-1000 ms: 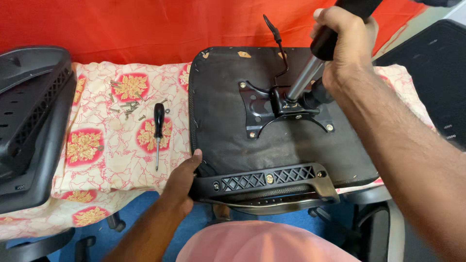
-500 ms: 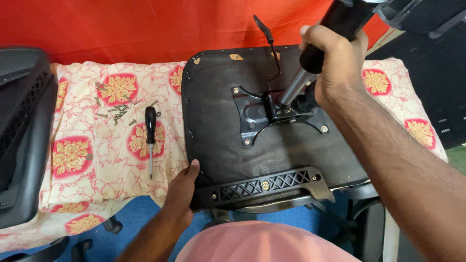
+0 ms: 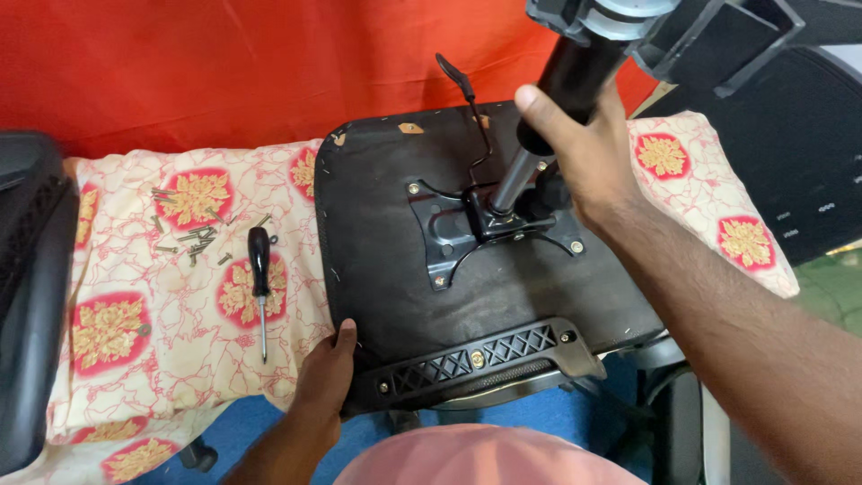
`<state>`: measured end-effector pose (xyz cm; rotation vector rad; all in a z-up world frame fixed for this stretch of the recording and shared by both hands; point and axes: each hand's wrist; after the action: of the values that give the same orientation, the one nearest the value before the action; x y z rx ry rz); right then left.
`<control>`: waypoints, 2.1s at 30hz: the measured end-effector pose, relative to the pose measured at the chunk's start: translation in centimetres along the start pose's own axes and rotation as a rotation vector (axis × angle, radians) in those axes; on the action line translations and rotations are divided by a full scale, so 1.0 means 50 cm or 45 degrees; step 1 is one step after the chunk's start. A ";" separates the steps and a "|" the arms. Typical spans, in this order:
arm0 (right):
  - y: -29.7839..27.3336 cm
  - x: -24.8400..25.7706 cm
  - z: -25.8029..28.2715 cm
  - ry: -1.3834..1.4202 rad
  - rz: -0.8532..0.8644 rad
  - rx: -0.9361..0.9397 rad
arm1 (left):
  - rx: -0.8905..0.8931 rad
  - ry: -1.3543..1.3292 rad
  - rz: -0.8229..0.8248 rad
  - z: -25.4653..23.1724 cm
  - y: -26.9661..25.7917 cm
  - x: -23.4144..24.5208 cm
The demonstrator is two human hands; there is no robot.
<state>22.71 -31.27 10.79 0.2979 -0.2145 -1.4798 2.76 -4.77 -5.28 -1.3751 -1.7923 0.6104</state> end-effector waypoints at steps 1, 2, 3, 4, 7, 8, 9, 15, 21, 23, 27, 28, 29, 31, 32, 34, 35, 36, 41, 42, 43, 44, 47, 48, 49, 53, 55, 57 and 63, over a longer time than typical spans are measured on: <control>-0.012 0.032 -0.016 -0.027 0.085 0.003 | 0.001 0.113 -0.046 -0.002 0.006 -0.001; -0.027 0.068 -0.034 -0.052 0.168 0.005 | 0.001 0.228 -0.094 -0.007 0.013 -0.003; -0.044 0.106 -0.056 -0.121 0.117 -0.005 | -0.002 0.342 -0.142 -0.012 0.018 -0.007; -0.063 0.144 -0.079 -0.184 0.070 -0.017 | -0.011 0.403 -0.180 -0.017 0.022 -0.009; -0.123 0.293 -0.121 -0.776 -0.410 -0.375 | -0.003 0.533 -0.289 -0.037 0.035 -0.018; -0.136 0.344 -0.129 -0.798 -0.586 -0.616 | 0.023 0.543 -0.315 -0.045 0.038 -0.022; -0.147 0.386 -0.141 -0.688 -0.576 -0.841 | 0.048 0.554 -0.342 -0.053 0.040 -0.027; -0.203 0.475 -0.215 -0.460 -0.315 -1.259 | 0.013 0.430 -0.347 -0.082 0.018 -0.057; -0.167 0.513 -0.224 -0.349 -0.161 -1.348 | -0.010 0.314 -0.376 -0.081 -0.006 -0.122; -0.156 0.540 -0.221 -0.291 -0.121 -1.360 | 0.022 0.357 -0.394 -0.082 -0.012 -0.145; -0.149 0.555 -0.204 -0.092 -0.182 -1.442 | -0.056 0.409 -0.454 -0.084 -0.023 -0.156; -0.151 0.555 -0.203 -0.101 -0.185 -1.436 | -0.066 0.388 -0.454 -0.086 -0.024 -0.157; -0.153 0.556 -0.202 -0.110 -0.188 -1.430 | -0.075 0.368 -0.454 -0.087 -0.025 -0.158; -0.151 0.554 -0.199 -0.132 -0.234 -1.438 | -0.095 0.316 -0.443 -0.088 -0.027 -0.157; -0.151 0.551 -0.199 -0.144 -0.256 -1.445 | -0.105 0.287 -0.430 -0.089 -0.026 -0.156; -0.151 0.548 -0.196 -0.183 -0.250 -1.437 | -0.114 0.285 -0.418 -0.089 -0.025 -0.151; -0.150 0.546 -0.195 -0.202 -0.246 -1.433 | -0.112 0.312 -0.418 -0.090 -0.023 -0.150; -0.151 0.546 -0.194 -0.171 -0.255 -1.429 | -0.107 0.342 -0.416 -0.087 -0.022 -0.149; -0.136 0.541 -0.190 -0.163 -0.323 -1.442 | -0.251 0.195 -0.322 -0.076 -0.021 -0.148; -0.135 0.538 -0.189 -0.181 -0.321 -1.459 | -0.290 0.144 -0.293 -0.072 -0.022 -0.147; -0.134 0.536 -0.188 -0.199 -0.320 -1.476 | -0.277 0.169 -0.302 -0.068 -0.023 -0.145; -0.132 0.536 -0.187 -0.214 -0.320 -1.491 | -0.267 0.197 -0.310 -0.069 -0.023 -0.143; -0.134 0.533 -0.185 -0.474 -0.216 -1.462 | -0.213 0.311 -0.342 -0.072 -0.025 -0.139; -0.137 0.531 -0.186 -0.515 -0.231 -1.445 | -0.189 0.352 -0.355 -0.071 -0.027 -0.138; -0.142 0.530 -0.187 -0.554 -0.247 -1.428 | -0.195 0.342 -0.339 -0.070 -0.028 -0.137; -0.168 0.519 -0.197 -0.675 -0.205 -1.204 | -0.195 0.309 -0.256 -0.071 -0.029 -0.124; -0.198 0.514 -0.197 -0.743 -0.259 -1.076 | -0.198 0.313 -0.208 -0.071 -0.031 -0.113; -0.232 0.504 -0.195 -0.872 -0.295 -0.917 | -0.222 0.344 -0.155 -0.074 -0.032 -0.101; -0.285 0.399 -0.173 -1.465 -0.418 -0.340 | -0.269 0.900 -0.285 -0.079 -0.013 -0.060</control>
<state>13.67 -51.52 -2.82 -0.8081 -0.9022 -1.8387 5.90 -8.16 -3.37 -1.2821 -1.4120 -0.1858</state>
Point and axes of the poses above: each hand's wrist, its own y-axis towards the middle knuckle, its own x-axis out of the back of the hand, z = x × y, and after that the axes turned 14 degrees about y, right-handed
